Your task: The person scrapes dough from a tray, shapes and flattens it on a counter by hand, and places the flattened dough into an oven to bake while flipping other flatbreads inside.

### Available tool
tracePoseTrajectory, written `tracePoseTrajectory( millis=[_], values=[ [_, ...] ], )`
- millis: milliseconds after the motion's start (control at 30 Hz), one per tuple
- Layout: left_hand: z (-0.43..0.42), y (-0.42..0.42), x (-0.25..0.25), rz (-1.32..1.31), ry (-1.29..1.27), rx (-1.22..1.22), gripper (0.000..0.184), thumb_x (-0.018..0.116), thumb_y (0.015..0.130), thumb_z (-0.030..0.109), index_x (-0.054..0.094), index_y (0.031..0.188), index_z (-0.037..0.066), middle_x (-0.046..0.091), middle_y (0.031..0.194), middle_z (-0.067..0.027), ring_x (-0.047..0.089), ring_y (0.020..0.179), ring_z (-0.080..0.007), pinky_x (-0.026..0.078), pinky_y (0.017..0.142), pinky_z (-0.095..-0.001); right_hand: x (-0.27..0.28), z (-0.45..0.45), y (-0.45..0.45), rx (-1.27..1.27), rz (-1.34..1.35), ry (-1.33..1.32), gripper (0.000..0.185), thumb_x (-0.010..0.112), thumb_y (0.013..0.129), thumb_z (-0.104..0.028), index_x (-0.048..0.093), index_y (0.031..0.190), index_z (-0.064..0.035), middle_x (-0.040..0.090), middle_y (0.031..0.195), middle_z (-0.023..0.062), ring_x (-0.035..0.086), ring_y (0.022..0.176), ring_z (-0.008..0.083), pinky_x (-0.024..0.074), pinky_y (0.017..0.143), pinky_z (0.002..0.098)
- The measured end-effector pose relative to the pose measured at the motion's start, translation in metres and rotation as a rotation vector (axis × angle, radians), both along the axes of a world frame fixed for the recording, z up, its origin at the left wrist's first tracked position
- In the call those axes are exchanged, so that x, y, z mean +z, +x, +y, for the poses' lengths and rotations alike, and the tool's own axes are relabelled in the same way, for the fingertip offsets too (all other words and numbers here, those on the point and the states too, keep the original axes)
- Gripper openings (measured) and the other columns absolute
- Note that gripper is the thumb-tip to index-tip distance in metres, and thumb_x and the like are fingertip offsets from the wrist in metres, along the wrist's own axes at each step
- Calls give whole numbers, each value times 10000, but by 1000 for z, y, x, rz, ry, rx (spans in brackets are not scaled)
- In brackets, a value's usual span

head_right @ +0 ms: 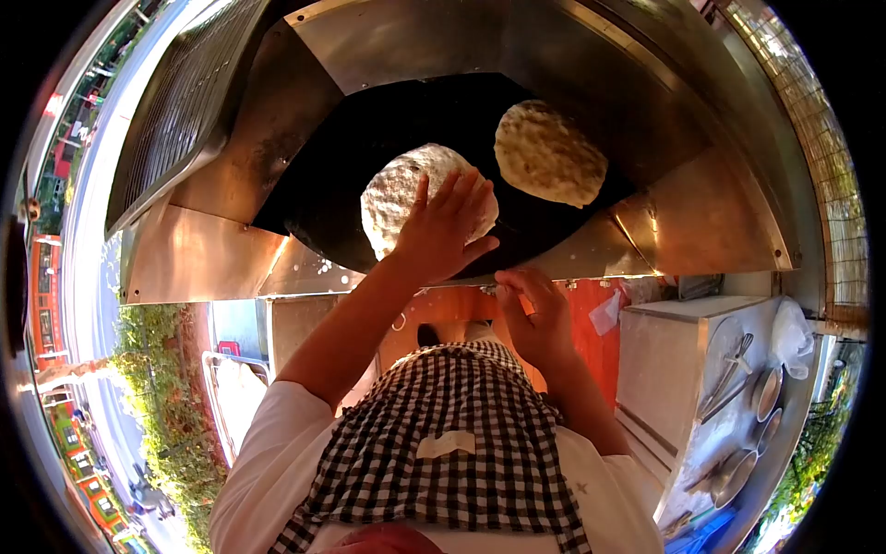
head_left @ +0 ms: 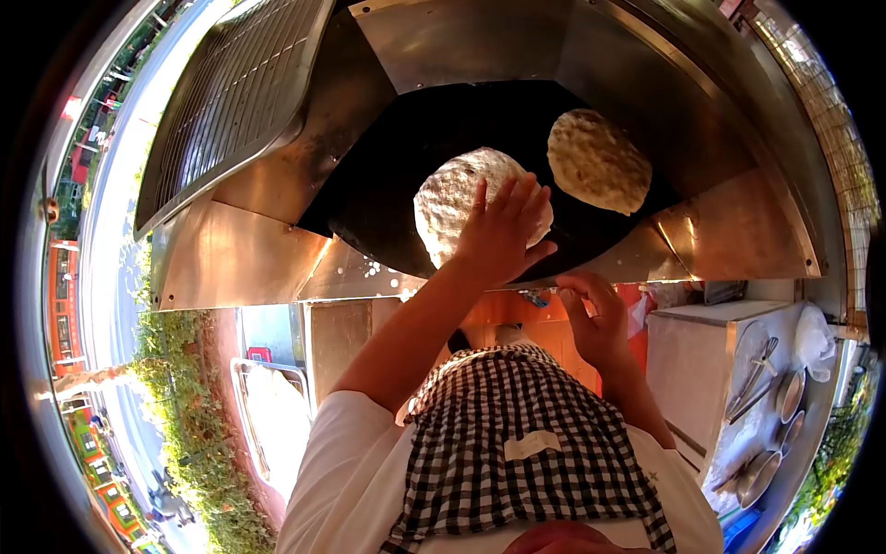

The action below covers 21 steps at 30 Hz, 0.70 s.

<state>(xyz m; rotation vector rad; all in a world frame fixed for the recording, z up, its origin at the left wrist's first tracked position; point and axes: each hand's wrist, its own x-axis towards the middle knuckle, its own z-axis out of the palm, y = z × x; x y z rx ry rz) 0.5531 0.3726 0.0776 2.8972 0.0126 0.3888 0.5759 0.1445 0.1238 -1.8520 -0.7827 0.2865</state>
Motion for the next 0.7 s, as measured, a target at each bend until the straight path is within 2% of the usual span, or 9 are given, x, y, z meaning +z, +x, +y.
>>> tracePoseTrajectory(
  millis=[100, 133, 233, 267, 467, 567, 600, 700],
  values=[
    [12, 19, 7, 218, -68, 10, 883, 553, 981, 656, 327, 1639, 112, 283, 1713, -167, 252, 1591, -369, 170, 1269, -637, -1, -3, -1, -13, 5, 7, 170, 678, 976, -34, 718, 1130, 26, 726, 1056, 155, 722, 962, 245, 577, 840, 341],
    [14, 22, -8, 58, -38, 118, 899, 529, 987, 677, 313, 1646, 104, 237, 1729, -180, 231, 1599, -373, 158, 1272, -633, -2, -6, 0, -14, 5, 0, 171, 677, 976, -33, 717, 1132, 25, 726, 1056, 153, 721, 961, 243, 577, 840, 340],
    [44, 32, -22, 161, -63, 264, 948, 503, 996, 703, 271, 1657, 65, 201, 1736, -207, 182, 1613, -381, 100, 1298, -579, -6, -14, 2, -36, 8, 2, 172, 677, 976, -32, 717, 1135, 21, 728, 1062, 149, 718, 957, 240, 576, 839, 338],
    [53, 29, -22, 145, -39, 210, 969, 494, 996, 710, 265, 1651, 33, 215, 1730, -217, 199, 1605, -396, 89, 1304, -559, -8, -16, 2, -38, 9, 5, 172, 677, 976, -32, 718, 1135, 19, 729, 1064, 147, 717, 956, 240, 576, 839, 337],
    [50, 23, -12, 12, -69, 236, 922, 554, 1000, 642, 313, 1625, 8, 292, 1694, -245, 272, 1583, -383, 144, 1294, -566, -8, -19, 4, -52, -11, 9, 171, 680, 980, -45, 717, 1135, 16, 734, 1059, 154, 731, 953, 258, 582, 827, 346],
    [47, 8, -4, 163, -83, 141, 854, 612, 995, 571, 375, 1599, 16, 338, 1670, -249, 320, 1559, -388, 183, 1282, -575, -10, -22, 5, -46, 22, -60, 164, 653, 1002, -28, 705, 1149, 23, 723, 1119, 133, 718, 1035, 218, 567, 916, 320],
    [45, 3, -5, 133, -23, 75, 800, 596, 1001, 568, 427, 1565, 26, 420, 1618, -233, 331, 1552, -388, 200, 1286, -559, -12, -22, 4, -41, 24, -50, 165, 651, 1001, -25, 705, 1149, 22, 722, 1117, 131, 717, 1032, 216, 566, 915, 319],
    [29, 0, 10, -62, -76, 15, 719, 630, 1002, 489, 469, 1536, 35, 492, 1572, -192, 374, 1527, -383, 221, 1277, -575, -14, -17, 9, -23, 3, -14, 166, 662, 994, -37, 708, 1143, 20, 726, 1093, 138, 722, 1001, 231, 572, 879, 326]
  ],
)
